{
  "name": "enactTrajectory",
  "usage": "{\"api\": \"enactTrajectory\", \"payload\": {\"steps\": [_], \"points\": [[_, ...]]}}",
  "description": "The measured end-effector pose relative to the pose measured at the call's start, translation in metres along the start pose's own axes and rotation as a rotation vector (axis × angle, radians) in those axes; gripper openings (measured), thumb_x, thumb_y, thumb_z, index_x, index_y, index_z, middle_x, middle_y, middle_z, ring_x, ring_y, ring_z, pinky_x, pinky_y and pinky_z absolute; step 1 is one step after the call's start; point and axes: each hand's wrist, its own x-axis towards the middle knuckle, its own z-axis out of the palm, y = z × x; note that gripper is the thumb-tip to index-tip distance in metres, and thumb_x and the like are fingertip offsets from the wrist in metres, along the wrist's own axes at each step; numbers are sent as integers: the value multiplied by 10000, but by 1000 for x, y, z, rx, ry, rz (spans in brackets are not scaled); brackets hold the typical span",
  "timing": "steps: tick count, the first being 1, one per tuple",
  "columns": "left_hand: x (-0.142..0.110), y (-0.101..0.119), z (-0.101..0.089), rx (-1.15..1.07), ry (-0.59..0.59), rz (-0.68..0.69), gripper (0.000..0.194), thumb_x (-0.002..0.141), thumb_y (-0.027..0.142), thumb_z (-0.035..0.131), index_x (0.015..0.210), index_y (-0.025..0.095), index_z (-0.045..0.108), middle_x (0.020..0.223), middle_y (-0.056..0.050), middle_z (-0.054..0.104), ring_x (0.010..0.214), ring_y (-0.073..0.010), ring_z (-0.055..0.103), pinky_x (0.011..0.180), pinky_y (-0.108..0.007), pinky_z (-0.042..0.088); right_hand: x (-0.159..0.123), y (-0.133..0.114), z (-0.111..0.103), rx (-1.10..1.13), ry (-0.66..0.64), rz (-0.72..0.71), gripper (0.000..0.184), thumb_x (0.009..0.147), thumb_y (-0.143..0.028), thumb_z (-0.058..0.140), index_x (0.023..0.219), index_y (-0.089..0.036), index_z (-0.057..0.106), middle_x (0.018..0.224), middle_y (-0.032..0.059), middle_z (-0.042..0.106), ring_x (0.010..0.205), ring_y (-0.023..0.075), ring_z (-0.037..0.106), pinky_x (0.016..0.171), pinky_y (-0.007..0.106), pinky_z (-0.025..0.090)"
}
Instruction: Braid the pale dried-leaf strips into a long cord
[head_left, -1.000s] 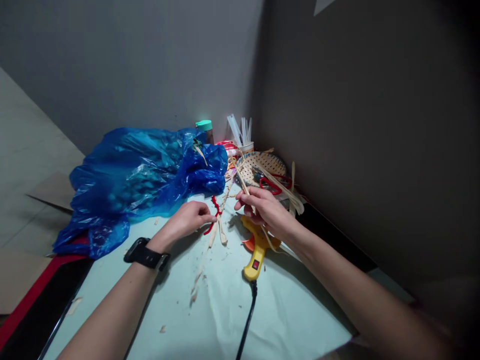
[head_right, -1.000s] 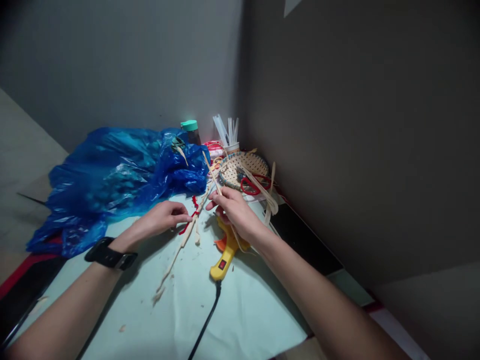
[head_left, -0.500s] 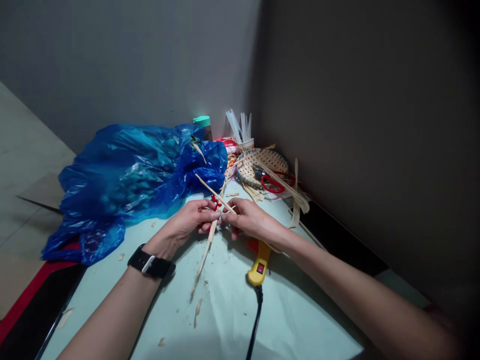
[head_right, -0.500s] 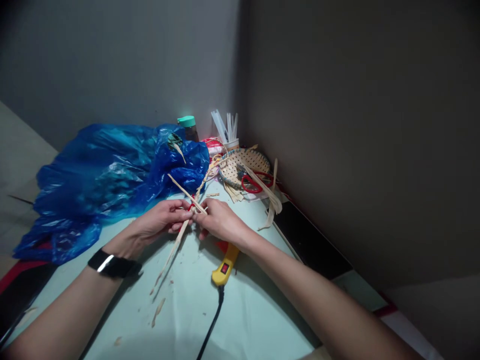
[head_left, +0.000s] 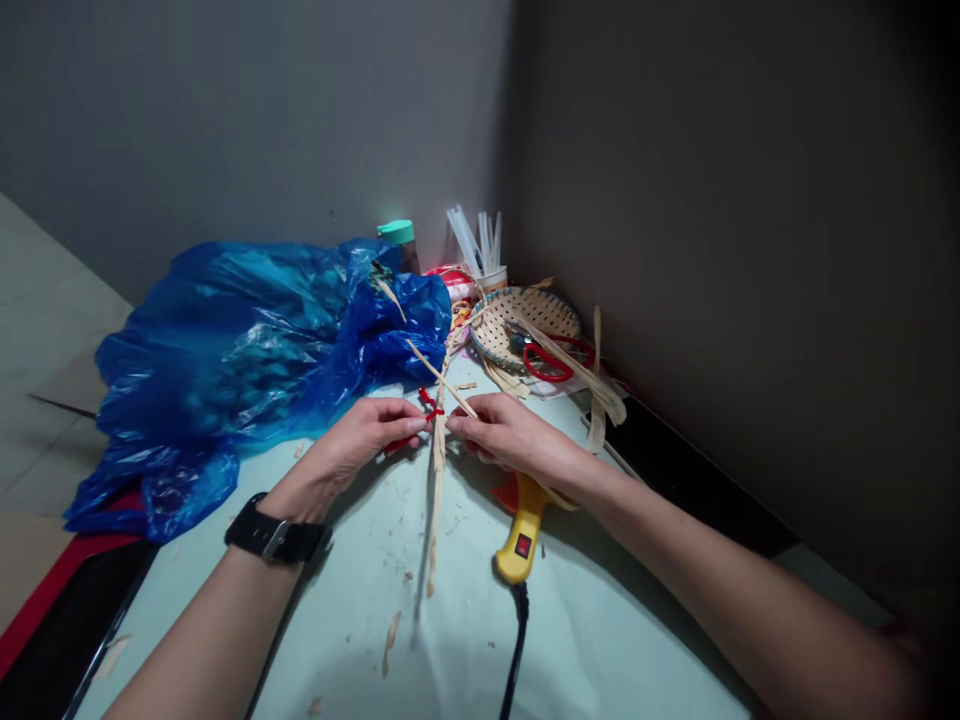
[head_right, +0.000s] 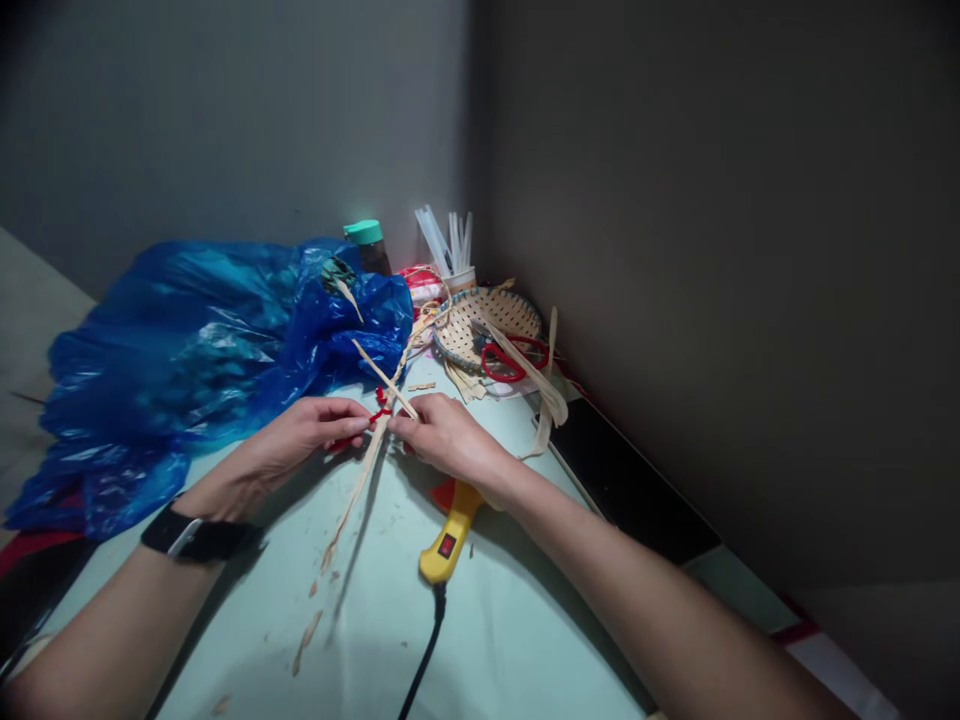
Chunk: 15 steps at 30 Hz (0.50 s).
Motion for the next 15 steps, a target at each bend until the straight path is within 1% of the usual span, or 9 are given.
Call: {"api": "enactTrajectory", "payload": {"steps": [3,6,8,10,11,12,13,15], "points": [[-1,4,1,100,60,52,188,698,323,690,729,137,696,656,-30,623,608,-143,508,606,-271,364,1,-1,1,-36,1,7,376,863,-487,522,664,-168,512,557,-31,487,480,71,382,486,214,260],[-1,7,4,212,147,125,102,665,266,703,669,167,677,677,-20,639,681,-169,519,651,-278,350,2,-2,2,-44,3,3,399,858,-500,531,640,-166,509,535,-35,462,474,72,369,490,218,251],[-2,10,8,275,232,154,85,659,237,699,635,185,637,641,-1,610,666,-168,490,623,-274,316,2,-2,3,-40,9,-8,398,852,-500,541,639,-164,516,529,-39,455,470,71,362,489,218,248],[-3,11,12,300,312,156,145,647,217,702,588,195,571,567,22,542,597,-150,432,567,-267,266,3,0,4,-40,16,-19,392,845,-496,550,642,-161,526,529,-39,459,471,72,363,488,217,249],[-4,12,13,290,321,145,175,643,213,701,566,196,545,535,29,512,562,-141,409,546,-265,251,3,1,4,-43,18,-24,391,845,-497,550,648,-159,534,531,-38,467,475,73,369,490,216,253],[-5,12,15,269,306,126,188,652,222,693,551,195,536,510,30,499,531,-135,404,529,-262,252,4,1,4,-49,19,-28,389,847,-497,546,657,-157,545,536,-35,476,481,76,377,492,216,257],[-5,12,16,238,268,104,182,674,245,674,555,192,548,502,23,511,506,-133,421,516,-260,271,4,1,4,-61,19,-32,385,850,-494,542,670,-155,558,540,-32,485,488,79,386,495,217,260],[-5,11,19,157,152,54,187,748,327,609,637,176,613,545,-12,586,493,-148,506,507,-265,351,3,0,4,-96,20,-39,364,858,-474,535,699,-150,580,560,-24,508,510,85,410,502,217,262]]}}
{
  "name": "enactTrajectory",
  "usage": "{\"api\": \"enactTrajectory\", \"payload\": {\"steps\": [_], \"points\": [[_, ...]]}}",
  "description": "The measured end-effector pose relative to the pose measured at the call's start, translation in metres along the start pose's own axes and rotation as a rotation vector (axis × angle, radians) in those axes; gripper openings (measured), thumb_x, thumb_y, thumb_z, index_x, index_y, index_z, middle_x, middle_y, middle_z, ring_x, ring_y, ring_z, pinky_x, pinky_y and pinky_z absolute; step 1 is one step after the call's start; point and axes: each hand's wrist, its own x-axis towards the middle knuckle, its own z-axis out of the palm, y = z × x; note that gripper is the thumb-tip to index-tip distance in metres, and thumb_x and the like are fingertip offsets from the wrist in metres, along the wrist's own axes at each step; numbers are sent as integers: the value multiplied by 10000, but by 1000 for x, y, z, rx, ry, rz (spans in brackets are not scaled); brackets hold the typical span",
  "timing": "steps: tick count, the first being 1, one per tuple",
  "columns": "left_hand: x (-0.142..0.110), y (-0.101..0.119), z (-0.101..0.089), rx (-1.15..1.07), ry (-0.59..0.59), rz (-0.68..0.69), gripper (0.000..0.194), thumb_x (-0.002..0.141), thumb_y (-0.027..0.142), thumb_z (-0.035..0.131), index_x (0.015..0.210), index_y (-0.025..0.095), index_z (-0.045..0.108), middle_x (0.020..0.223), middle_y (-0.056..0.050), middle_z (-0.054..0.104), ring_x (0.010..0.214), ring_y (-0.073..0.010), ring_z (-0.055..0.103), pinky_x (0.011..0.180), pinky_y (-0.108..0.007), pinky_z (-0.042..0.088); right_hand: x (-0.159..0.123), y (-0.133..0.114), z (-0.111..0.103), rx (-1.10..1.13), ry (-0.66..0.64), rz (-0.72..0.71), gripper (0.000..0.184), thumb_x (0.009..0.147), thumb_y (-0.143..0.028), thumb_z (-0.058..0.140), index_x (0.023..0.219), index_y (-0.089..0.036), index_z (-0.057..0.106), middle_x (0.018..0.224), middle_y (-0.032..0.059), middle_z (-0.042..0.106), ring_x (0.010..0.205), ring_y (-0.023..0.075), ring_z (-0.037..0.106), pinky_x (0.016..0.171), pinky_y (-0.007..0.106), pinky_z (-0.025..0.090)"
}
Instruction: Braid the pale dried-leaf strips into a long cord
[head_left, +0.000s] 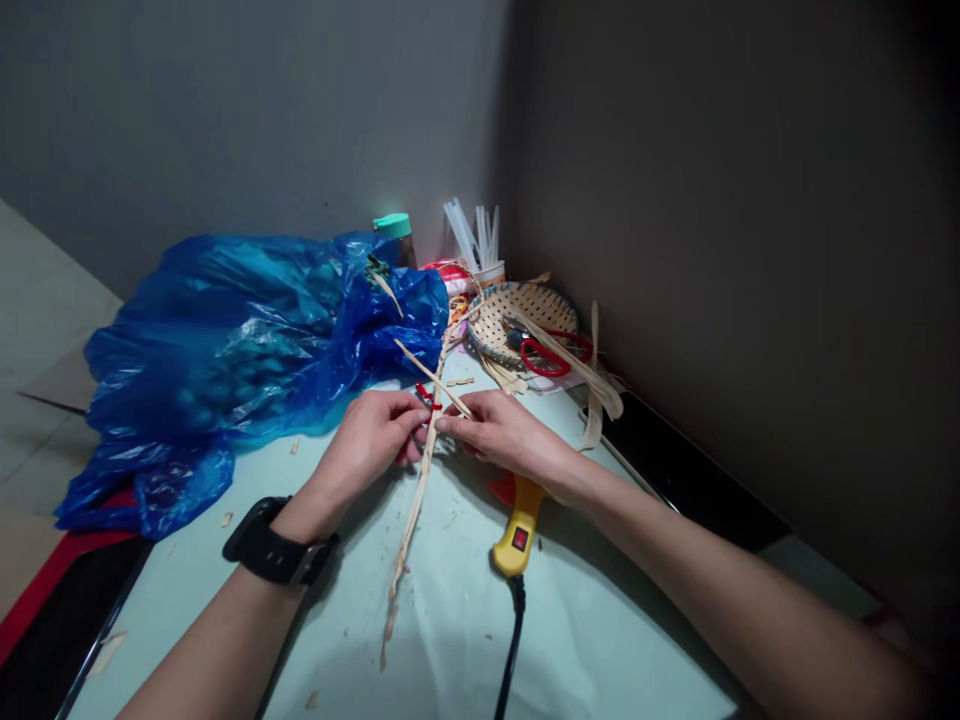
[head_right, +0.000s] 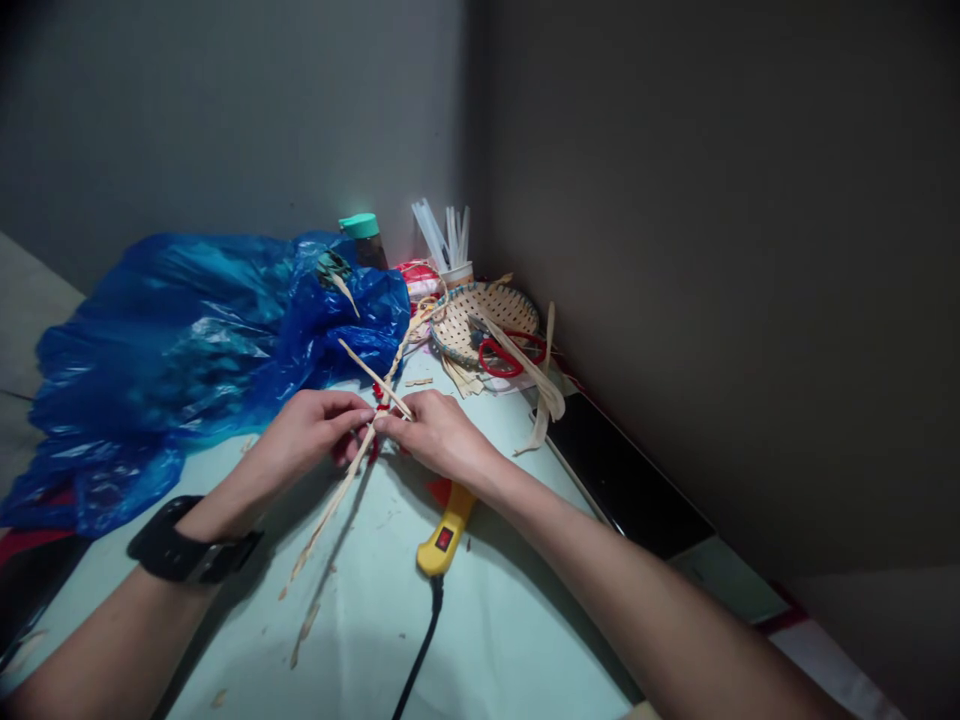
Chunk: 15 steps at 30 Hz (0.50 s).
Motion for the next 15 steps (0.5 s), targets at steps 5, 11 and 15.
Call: {"api": "enactTrajectory", "payload": {"steps": [5,11,15], "points": [[1,-3,6,-297,-71,-127,238,666,344,739,715,145,617,623,-28,628,535,-139,582,511,-251,442,-3,-9,-2,-106,4,9,312,841,-442,563,729,-152,590,611,-3,560,550,98,445,507,221,258],[4,-10,2,-320,-78,-127,199,637,258,783,659,124,638,599,-3,600,511,-79,499,500,-205,385,-5,-9,-4,-121,-26,25,277,865,-377,515,719,-156,593,590,1,561,531,99,435,508,232,259],[7,-16,-2,-356,-123,-155,175,643,248,768,694,127,653,617,-16,620,517,-92,516,501,-215,387,-7,-10,-7,-104,-23,31,237,852,-310,507,676,-161,564,587,0,544,545,105,442,515,234,271]]}}
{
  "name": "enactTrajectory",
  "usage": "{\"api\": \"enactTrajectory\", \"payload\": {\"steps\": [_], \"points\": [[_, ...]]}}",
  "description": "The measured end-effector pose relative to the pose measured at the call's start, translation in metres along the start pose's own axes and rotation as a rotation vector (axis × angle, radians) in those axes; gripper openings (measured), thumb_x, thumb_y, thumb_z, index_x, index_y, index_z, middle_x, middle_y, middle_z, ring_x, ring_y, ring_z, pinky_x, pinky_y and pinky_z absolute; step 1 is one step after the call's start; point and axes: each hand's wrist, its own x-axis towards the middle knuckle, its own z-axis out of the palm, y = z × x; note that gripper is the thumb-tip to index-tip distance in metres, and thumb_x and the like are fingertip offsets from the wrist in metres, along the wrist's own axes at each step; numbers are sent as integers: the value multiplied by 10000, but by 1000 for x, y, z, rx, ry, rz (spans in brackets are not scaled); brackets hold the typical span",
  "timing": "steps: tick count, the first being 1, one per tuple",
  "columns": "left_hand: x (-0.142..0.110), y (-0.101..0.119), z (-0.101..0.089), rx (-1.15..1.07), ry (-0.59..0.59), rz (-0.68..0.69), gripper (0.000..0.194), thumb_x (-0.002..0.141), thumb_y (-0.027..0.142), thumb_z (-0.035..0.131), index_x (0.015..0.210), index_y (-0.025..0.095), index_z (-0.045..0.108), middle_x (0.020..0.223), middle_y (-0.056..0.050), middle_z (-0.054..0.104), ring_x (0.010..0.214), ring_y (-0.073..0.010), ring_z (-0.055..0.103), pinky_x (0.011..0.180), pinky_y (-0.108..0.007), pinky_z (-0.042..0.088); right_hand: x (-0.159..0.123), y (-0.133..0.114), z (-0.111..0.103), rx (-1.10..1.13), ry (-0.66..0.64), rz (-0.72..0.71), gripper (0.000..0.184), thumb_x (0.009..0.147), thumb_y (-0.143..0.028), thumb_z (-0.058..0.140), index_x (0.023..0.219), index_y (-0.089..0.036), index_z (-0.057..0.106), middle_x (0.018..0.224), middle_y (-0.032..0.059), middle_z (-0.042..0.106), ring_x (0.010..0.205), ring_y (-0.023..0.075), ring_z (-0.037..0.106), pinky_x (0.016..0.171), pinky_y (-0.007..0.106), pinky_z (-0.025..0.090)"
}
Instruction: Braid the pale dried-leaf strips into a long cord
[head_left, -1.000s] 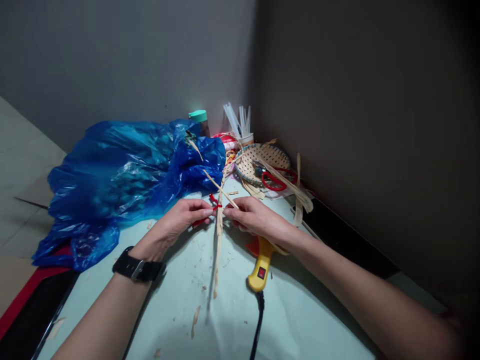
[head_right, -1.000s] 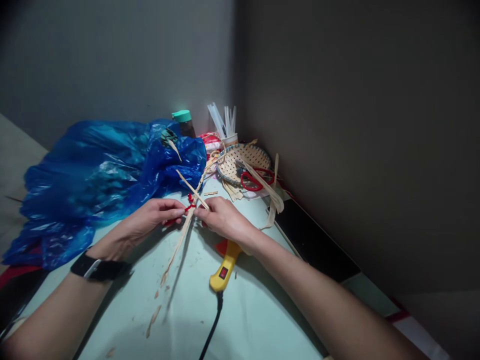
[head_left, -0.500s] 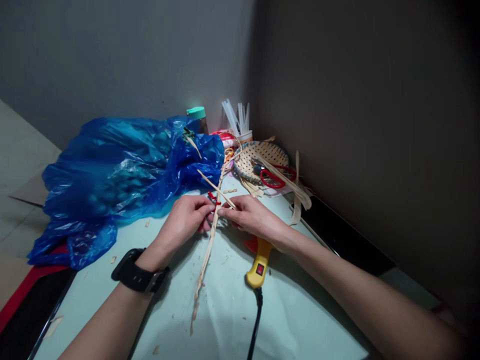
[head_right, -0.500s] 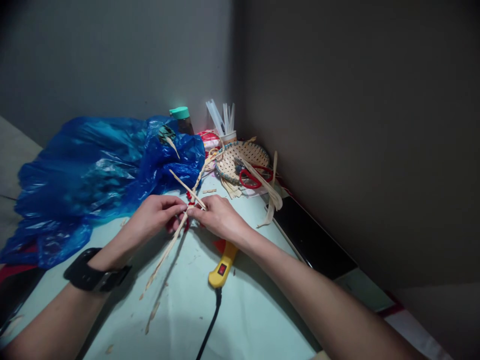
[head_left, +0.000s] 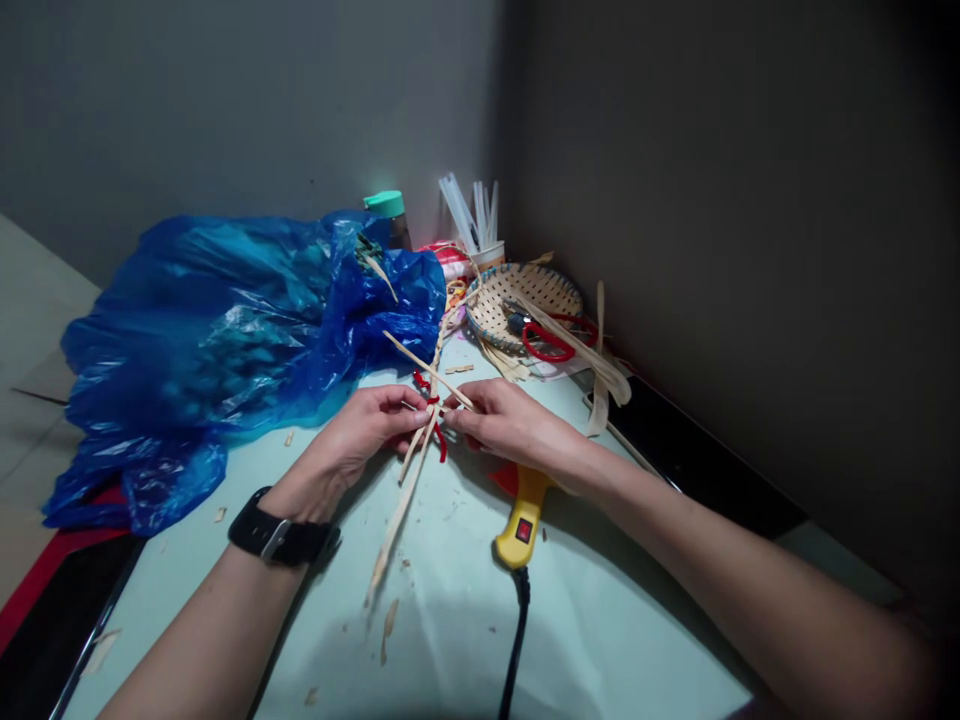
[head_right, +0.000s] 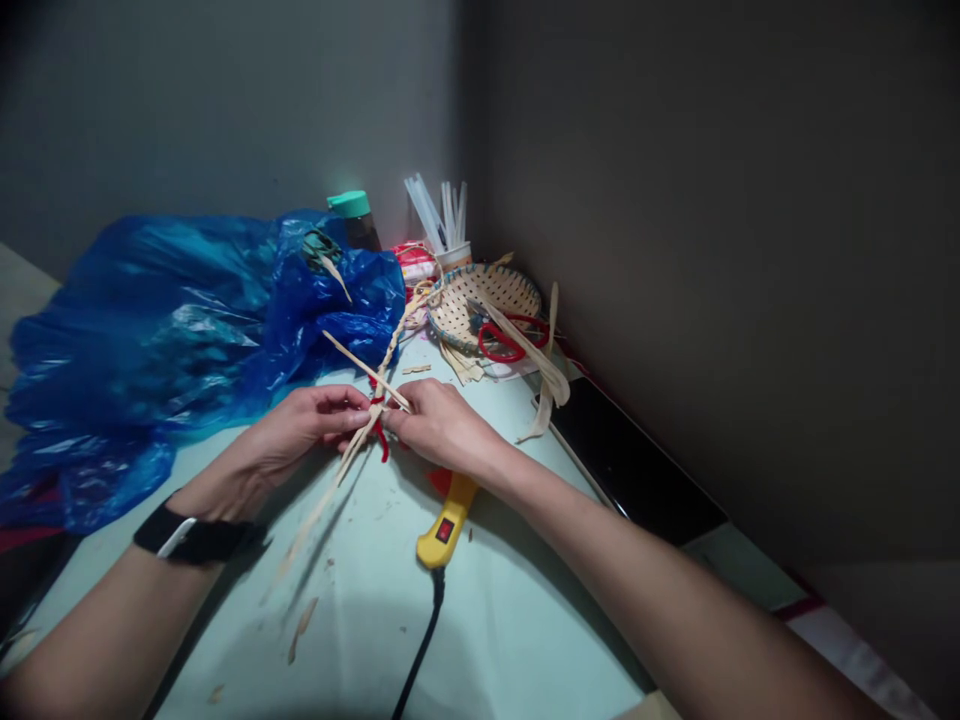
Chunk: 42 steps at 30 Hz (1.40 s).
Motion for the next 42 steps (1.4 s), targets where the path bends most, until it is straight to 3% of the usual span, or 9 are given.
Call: {"api": "enactTrajectory", "payload": {"steps": [5,9,13,16,20,25,33,38,42], "points": [[-1,3,-1,-11,-9,-44,153,658,204,749,673,109,629,591,-20,601,488,-78,494,466,-202,348,-4,-6,-3,38,6,5,252,858,-323,495,666,-170,556,595,5,547,540,115,431,511,249,258],[-4,5,2,-157,-103,-84,138,674,164,715,705,132,583,592,-23,585,497,-99,513,467,-217,363,-4,-7,-3,15,0,-12,223,846,-273,484,656,-170,539,602,3,545,558,118,439,527,250,265],[-1,2,7,-225,-89,-71,216,707,263,709,681,155,524,528,61,421,406,-28,284,398,-180,180,0,-3,-1,-67,12,-78,162,819,-213,471,671,-170,521,636,-3,533,606,121,448,555,246,287],[0,-1,10,-123,-3,-49,281,704,352,720,667,169,511,497,81,355,399,-32,251,399,-196,129,0,-2,2,-128,13,-87,159,828,-228,475,689,-171,526,642,1,536,600,122,444,553,252,277],[0,-2,12,-5,76,-45,223,642,265,752,681,151,564,524,40,488,416,-43,322,415,-215,143,-3,-4,2,-134,-17,-31,214,851,-263,473,670,-173,544,575,7,532,543,122,431,518,258,251],[-1,-1,14,63,114,-16,149,644,214,735,687,135,616,544,37,522,459,-60,356,456,-237,208,-4,-5,-2,-107,-24,-7,216,843,-252,470,657,-169,541,580,16,560,546,123,457,520,250,264],[-2,1,12,233,135,165,170,670,262,713,722,121,633,660,3,579,597,-99,458,564,-237,318,-4,1,2,45,-13,13,208,848,-270,479,691,-161,560,597,-3,555,509,92,443,514,231,289],[-3,4,8,76,117,18,197,638,247,739,701,134,590,553,50,484,469,-49,338,459,-212,197,-7,-5,1,126,15,-11,295,934,-370,396,828,-168,582,641,1,617,500,94,485,508,228,320],[-3,2,4,-4,78,-62,216,620,237,757,702,129,589,577,32,503,454,-41,339,445,-209,177,-9,-16,-9,18,129,-69,370,966,-351,353,803,-166,629,617,-2,607,595,119,548,606,243,357]]}}
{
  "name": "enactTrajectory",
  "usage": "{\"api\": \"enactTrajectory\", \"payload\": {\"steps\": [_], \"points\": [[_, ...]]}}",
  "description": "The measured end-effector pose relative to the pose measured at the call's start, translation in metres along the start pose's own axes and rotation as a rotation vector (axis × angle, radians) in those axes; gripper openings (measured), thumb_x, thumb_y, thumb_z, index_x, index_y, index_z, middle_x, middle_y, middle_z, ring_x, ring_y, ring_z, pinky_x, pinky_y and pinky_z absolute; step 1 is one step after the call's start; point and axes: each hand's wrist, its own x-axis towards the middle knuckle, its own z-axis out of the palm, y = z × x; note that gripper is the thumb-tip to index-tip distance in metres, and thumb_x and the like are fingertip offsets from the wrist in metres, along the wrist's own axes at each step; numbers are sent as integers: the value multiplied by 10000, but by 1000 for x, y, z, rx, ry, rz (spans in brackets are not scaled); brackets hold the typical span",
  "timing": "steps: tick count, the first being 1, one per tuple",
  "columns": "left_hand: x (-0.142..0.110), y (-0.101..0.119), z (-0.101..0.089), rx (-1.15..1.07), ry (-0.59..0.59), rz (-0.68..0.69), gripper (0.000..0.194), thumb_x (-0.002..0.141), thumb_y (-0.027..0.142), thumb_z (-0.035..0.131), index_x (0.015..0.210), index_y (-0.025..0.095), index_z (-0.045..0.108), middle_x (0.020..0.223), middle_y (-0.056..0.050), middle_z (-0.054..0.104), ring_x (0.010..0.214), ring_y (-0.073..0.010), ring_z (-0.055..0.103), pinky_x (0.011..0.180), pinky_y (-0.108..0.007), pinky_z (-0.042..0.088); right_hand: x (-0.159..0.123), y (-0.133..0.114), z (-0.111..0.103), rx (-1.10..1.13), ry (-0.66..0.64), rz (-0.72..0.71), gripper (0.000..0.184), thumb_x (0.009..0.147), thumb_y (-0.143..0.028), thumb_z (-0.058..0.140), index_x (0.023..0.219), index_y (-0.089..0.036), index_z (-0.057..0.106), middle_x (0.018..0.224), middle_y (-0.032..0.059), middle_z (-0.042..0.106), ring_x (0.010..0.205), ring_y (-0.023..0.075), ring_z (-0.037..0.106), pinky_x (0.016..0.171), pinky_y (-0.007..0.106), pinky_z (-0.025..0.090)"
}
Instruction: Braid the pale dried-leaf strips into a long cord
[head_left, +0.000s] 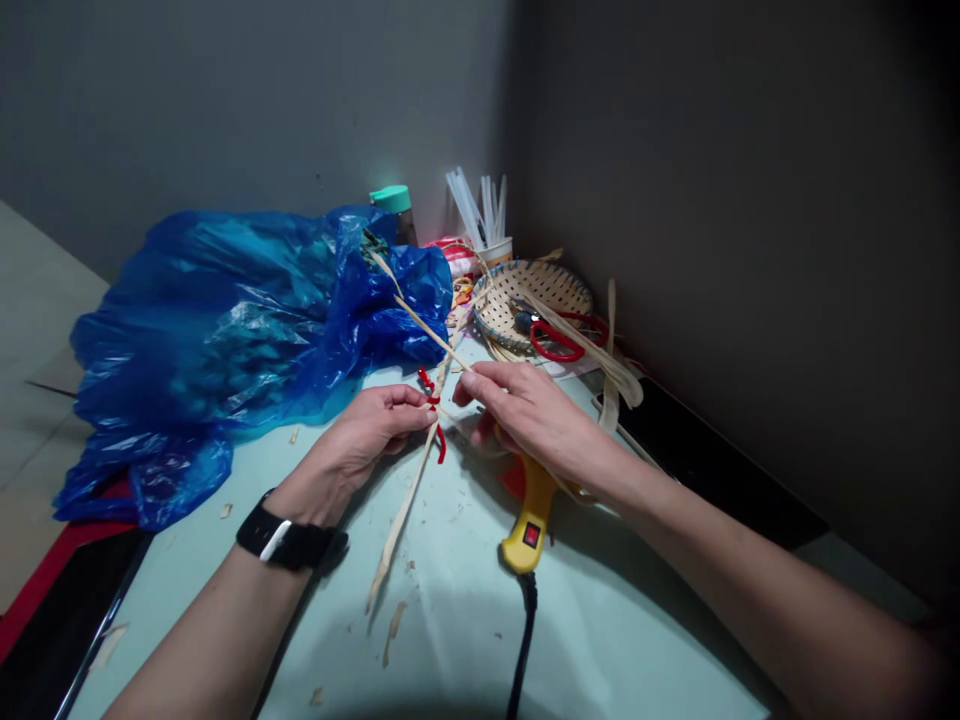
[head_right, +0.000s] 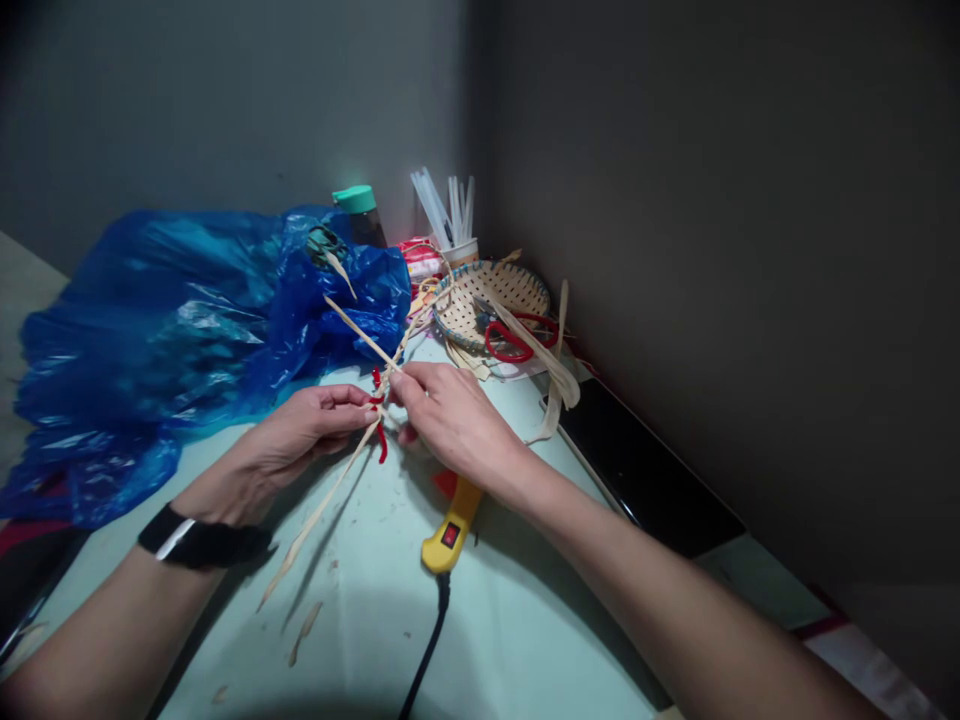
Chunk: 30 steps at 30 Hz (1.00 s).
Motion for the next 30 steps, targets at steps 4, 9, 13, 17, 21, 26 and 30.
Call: {"api": "enactTrajectory", "payload": {"steps": [4,9,13,17,21,26,30], "points": [[1,-1,-1,-17,-10,-9,226,619,241,762,715,127,591,612,18,518,468,-43,354,448,-207,181,2,-8,-10,-15,97,-73,341,936,-272,411,743,-165,672,793,12,660,787,135,572,714,243,375],[1,-1,-1,-30,-48,24,185,656,234,728,718,135,585,575,37,469,454,-40,301,440,-221,143,-4,-7,1,283,-168,107,119,867,-274,509,869,-174,574,603,-38,548,466,78,444,455,197,345],[1,-2,-2,-43,-67,33,155,661,202,705,731,135,585,608,25,483,465,-44,303,446,-229,152,-13,-3,19,433,-506,317,140,894,-273,461,793,-177,482,579,4,614,439,112,566,423,203,453],[2,-3,-4,-67,-79,31,183,672,219,722,742,142,572,588,44,432,452,-39,267,438,-230,131,-15,0,30,513,-614,456,297,919,-253,367,663,-160,486,523,35,618,433,131,610,459,239,520],[2,-3,-5,-134,-98,15,174,694,215,710,772,145,572,588,52,410,446,-36,224,427,-222,111,-14,1,33,442,-646,494,389,876,-217,343,533,-143,511,474,56,602,388,121,584,452,221,507],[1,-2,-4,-231,-137,4,233,758,272,646,642,162,477,555,82,242,458,-49,156,420,-215,93,-13,-3,32,452,-710,485,398,835,-193,336,522,-126,573,474,67,623,382,137,587,442,234,502],[1,-2,-3,-231,-151,16,285,766,315,657,628,163,459,567,78,260,461,-45,157,417,-207,108,-13,-5,31,571,-721,525,376,806,-173,349,512,-124,579,415,48,584,335,130,552,411,219,470]]}}
